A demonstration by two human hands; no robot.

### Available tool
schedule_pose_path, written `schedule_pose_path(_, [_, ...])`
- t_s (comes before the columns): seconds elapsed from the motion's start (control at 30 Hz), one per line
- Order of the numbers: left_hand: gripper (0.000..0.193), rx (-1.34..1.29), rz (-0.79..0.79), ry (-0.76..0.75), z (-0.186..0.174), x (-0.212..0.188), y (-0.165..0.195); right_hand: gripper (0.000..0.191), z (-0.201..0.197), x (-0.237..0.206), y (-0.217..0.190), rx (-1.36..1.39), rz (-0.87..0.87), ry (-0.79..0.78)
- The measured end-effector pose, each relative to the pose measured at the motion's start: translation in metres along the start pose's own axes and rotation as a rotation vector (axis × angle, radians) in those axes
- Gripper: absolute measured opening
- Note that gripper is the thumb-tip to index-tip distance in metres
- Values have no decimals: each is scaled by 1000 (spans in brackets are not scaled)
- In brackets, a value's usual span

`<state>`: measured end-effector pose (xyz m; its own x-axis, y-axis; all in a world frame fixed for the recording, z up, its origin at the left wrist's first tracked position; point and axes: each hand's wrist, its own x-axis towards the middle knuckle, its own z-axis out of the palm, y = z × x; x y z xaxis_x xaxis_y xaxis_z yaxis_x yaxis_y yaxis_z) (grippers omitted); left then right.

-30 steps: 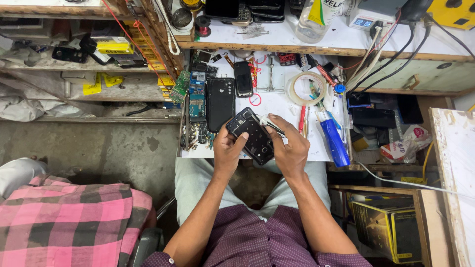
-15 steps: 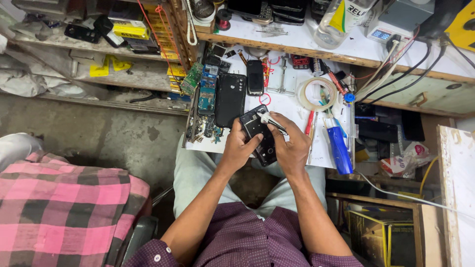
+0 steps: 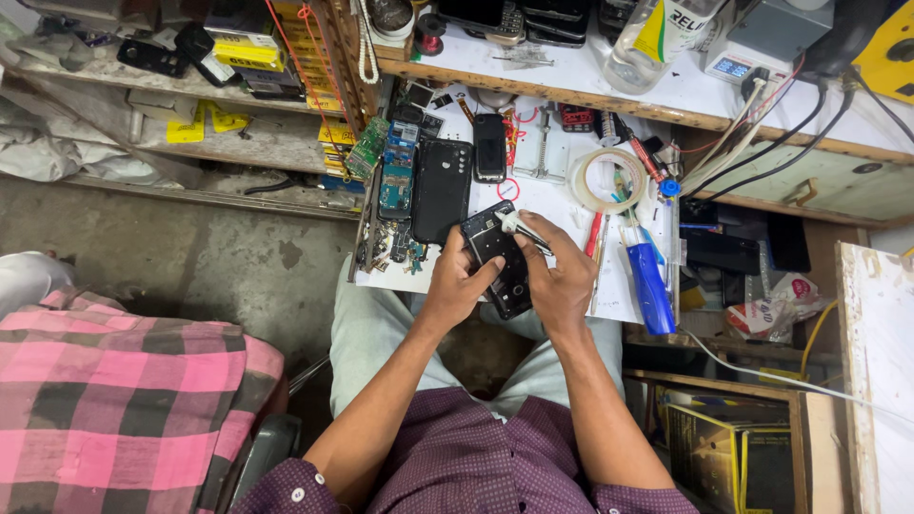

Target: The person holds a disassembled smartphone and wipes its frame and back with a cloth, then uses a screwdriver to pry and scrape along the edge of the phone's back cover while seated at a cluttered repair workbench.

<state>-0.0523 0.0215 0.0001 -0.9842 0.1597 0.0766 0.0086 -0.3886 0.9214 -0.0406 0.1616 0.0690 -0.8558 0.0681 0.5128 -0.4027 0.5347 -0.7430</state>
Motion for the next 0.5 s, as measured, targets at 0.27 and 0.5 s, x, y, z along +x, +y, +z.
schedule_pose_path(0.27, [42,-39,19,-11,1,0,2,29,2,1,-4,6,-37,-11])
schedule_pose_path(0.5, [39,-18,20,-12,0,0,1,30,3,-2,-6,10,5,-56])
